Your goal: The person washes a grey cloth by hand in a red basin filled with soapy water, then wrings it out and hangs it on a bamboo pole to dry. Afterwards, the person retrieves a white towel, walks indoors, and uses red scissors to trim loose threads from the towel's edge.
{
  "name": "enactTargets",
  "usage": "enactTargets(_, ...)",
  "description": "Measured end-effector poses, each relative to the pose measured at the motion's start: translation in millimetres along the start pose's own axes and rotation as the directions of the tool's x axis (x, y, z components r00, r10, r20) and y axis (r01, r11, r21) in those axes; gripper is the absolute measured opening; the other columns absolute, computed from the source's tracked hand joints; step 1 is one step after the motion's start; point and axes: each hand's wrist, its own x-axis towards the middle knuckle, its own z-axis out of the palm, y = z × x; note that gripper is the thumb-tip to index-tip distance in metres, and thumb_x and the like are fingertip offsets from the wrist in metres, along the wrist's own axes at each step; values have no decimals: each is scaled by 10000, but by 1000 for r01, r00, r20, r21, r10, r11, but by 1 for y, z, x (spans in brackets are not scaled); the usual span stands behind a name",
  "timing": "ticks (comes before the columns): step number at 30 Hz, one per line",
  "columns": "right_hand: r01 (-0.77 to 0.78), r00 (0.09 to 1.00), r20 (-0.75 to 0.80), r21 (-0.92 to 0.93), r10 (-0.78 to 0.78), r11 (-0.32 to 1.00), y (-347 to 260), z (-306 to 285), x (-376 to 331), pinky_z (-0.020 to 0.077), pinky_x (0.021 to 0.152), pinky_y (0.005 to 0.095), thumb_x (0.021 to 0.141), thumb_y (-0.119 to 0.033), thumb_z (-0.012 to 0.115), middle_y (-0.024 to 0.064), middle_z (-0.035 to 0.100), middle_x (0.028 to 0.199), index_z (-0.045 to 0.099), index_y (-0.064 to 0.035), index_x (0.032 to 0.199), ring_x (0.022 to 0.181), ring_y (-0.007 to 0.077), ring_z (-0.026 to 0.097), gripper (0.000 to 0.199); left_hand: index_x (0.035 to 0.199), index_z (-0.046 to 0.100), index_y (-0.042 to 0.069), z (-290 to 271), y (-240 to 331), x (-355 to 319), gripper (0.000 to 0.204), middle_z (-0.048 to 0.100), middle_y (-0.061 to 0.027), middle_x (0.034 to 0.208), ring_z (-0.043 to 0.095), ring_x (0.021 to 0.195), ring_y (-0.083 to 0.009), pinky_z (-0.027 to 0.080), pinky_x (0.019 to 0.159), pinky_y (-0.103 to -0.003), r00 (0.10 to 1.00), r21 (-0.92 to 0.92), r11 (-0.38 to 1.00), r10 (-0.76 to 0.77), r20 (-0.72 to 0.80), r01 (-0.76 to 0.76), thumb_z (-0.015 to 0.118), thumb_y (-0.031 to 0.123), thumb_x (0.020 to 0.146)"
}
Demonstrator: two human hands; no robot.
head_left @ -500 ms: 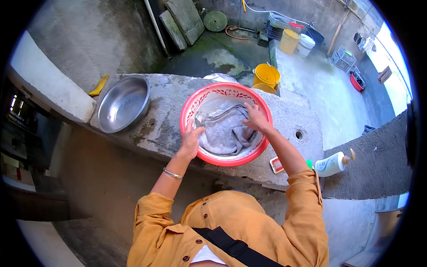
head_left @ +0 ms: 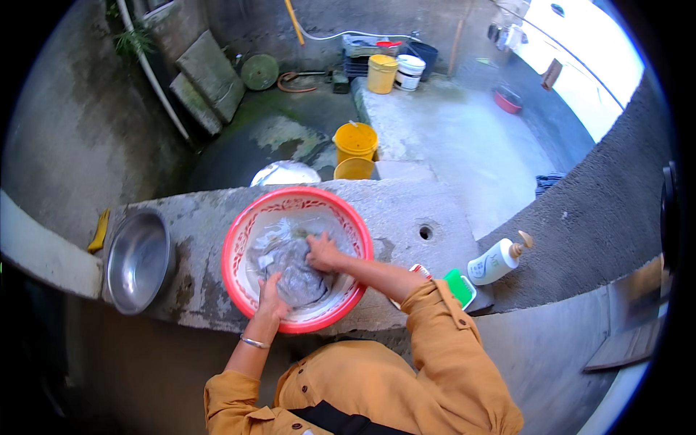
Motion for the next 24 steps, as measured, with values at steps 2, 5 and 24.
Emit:
enactTargets(2,-66,997,52,307,52,950,-28,-3,-9,440,869,454,676,-201,597,337,387,1163,415,-83,1258,1011,474,490,620,1425,49,196,1,2,5,696,158,-141,1467,211,1298,-450,57,951,-721,991,-62,991,-114,64,118,416,436,885)
enactTargets(5,249,966,-66,491,-249,835,-61,-6,-26,467,768,397,633,-259,597,286,572,888,600,35,925,847,372,571,415,1406,230,141,4,4,16,692,200,-125,1458,182,1325,-401,117,941,-731,980,-153,969,-184,75,194,187,595,885)
enactTargets(24,192,927,-314,-75,-205,979,-53,-34,13,426,711,544,884,-484,399,193,526,1034,619,-91,963,952,371,520,458,1262,425,88,10,30,-10,439,468,-103,1280,470,1162,-289,365,985,-466,952,-279,929,282,115,-242,306,365,944)
